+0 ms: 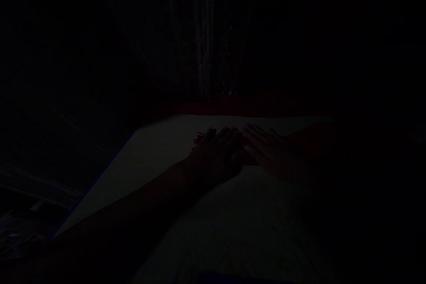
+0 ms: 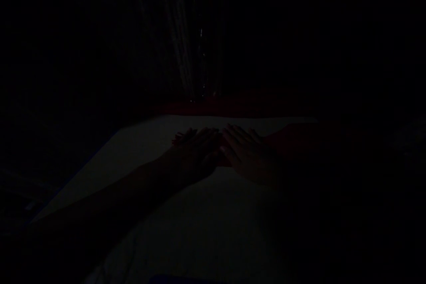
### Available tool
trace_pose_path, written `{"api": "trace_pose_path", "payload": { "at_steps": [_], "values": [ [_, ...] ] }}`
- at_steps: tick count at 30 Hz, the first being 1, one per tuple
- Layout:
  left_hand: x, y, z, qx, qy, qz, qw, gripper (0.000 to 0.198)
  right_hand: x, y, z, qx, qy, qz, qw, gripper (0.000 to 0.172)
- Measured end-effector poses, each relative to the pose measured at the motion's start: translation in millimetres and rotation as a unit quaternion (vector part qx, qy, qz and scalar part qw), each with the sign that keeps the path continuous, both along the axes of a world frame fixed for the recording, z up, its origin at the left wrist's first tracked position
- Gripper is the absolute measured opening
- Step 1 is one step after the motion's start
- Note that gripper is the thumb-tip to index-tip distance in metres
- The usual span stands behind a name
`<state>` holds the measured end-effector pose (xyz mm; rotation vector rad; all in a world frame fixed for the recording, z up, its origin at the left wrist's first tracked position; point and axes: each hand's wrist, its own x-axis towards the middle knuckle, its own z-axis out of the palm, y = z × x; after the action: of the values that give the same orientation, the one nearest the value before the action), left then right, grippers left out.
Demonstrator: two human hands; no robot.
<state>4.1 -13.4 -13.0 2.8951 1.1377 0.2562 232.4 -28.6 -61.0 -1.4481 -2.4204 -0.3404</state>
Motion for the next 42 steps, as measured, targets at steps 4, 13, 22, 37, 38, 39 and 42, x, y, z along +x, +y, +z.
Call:
{"api": "trace_pose_path", "payload": {
  "at_steps": [4,13,22,37,38,39,42],
  "values": [
    [-6.0,4.8,6.2,-0.010,0.028,0.022,0.999,0.060,-0.2,1.1,2.7,-0.042,0.006,-0.010,0.999,0.069],
    [-3.8,4.9,4.3,0.002,0.026,0.017,1.000,0.060,-7.9,-0.4,14.0,-0.053,-0.001,-0.047,0.997,0.073],
    [-4.2,5.9,4.7,-0.005,0.031,0.017,0.999,0.061,-12.0,-4.8,5.3,-0.033,-0.018,0.008,0.999,0.071],
    [-3.3,2.8,9.9,-0.004,0.051,0.016,0.999,0.059,-15.1,-8.8,11.6,-0.061,0.008,-0.027,0.998,0.078],
    [-3.3,2.6,10.5,-0.006,0.055,0.017,0.998,0.059,-14.7,-8.1,11.9,-0.062,0.010,-0.029,0.998,0.076],
    [-3.5,2.4,11.0,-0.008,0.060,0.016,0.998,0.058,-14.2,-7.1,12.1,-0.066,0.012,-0.026,0.997,0.075],
    [-4.4,2.3,11.9,-0.006,0.072,0.014,0.997,0.059,-12.9,-3.9,12.7,-0.088,0.023,-0.022,0.996,0.074]
  ]
}}
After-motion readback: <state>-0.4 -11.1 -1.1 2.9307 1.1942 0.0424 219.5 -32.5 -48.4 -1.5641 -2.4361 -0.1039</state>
